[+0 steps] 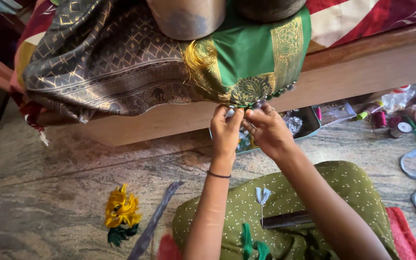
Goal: Attaching decorative tassels to the edge of a sari and grooming them with a comb.
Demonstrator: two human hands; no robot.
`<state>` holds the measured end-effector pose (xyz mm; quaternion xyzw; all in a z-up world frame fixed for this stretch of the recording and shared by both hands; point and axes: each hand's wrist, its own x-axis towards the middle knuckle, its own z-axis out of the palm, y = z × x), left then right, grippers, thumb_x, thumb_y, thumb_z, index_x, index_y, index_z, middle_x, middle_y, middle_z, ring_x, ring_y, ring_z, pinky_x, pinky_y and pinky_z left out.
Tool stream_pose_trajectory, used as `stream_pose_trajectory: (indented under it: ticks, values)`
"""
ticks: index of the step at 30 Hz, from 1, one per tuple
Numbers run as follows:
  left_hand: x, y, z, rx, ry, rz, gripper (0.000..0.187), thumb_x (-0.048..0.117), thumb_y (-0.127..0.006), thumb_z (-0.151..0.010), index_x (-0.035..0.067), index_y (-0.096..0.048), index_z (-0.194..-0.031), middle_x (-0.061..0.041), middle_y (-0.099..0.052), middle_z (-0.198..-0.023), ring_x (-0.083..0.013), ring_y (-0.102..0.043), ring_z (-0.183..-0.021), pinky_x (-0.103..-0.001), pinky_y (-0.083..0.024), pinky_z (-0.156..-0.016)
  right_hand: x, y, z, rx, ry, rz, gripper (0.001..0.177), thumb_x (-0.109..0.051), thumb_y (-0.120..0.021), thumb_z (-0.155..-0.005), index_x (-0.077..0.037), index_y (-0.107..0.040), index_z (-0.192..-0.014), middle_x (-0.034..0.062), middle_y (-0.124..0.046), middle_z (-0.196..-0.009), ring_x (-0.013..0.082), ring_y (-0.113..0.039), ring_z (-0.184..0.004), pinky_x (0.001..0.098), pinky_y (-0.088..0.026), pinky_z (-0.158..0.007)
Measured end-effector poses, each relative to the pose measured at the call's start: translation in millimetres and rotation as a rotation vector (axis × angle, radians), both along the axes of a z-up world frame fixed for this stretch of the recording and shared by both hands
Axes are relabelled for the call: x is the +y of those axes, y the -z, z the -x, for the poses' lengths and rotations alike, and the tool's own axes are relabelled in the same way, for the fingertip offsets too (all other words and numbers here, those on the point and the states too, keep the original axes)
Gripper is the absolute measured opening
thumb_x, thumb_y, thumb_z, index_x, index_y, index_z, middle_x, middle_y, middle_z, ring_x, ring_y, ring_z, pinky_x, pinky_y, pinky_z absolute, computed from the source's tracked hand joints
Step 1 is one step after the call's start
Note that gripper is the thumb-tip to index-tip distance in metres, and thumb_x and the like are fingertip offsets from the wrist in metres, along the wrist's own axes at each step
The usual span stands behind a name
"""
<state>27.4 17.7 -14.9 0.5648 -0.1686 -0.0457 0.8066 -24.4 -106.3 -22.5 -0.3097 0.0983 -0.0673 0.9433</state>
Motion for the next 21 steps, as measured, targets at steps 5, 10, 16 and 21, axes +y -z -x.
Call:
stream_pose_trajectory:
  ticks: [5,10,16,21]
  values:
    - [-5,19,0,0.138,0.143,0.201,0.030,0.012,-0.067,-0.100,-0.004,-0.062,-0.125,-0.008,-0.069,-0.111,-0.0145,-0.064,-0.096,-0.029,-0.052,-0.085,-1,4,2,0.019,0.103,0.005,0.042,0.003,-0.067,-0.090,-0.007,-0.047,-0.126,0.0088,-0.066,-0.109,0.0185,-0.066,-0.097,0.0319,-0.053,-0.087]
    - [7,-12,10,0.448,0.481,0.762,0.055,0.024,-0.068,-0.098,0.000,-0.042,-0.140,-0.017,-0.061,-0.125,-0.0304,-0.064,-0.116,-0.045,-0.051,-0.111,-27,11,12,0.092,0.112,0.022,0.041,0.001,-0.068,-0.088,-0.008,-0.050,-0.124,0.0078,-0.065,-0.104,0.0184,-0.063,-0.093,0.0329,-0.052,-0.090]
    - [39,-41,-10,0.481,0.507,0.828,0.049,0.034,-0.070,-0.097,0.005,-0.051,-0.132,-0.018,-0.067,-0.122,-0.0359,-0.067,-0.110,-0.053,-0.050,-0.107,-62,-33,21,0.089,0.189,-0.149,0.021,-0.017,-0.073,-0.087,-0.009,-0.063,-0.104,0.0073,-0.065,-0.104,0.0242,-0.065,-0.101,0.0369,-0.048,-0.102]
    - [50,-18,-40,0.368,0.449,0.542,0.022,0.021,-0.076,-0.095,0.009,-0.068,-0.112,-0.009,-0.075,-0.110,-0.0287,-0.073,-0.103,-0.049,-0.052,-0.105,-83,-49,26,0.068,0.217,-0.213,0.018,-0.019,-0.076,-0.088,-0.011,-0.069,-0.102,0.0061,-0.071,-0.108,0.0229,-0.066,-0.106,0.0400,-0.049,-0.106]
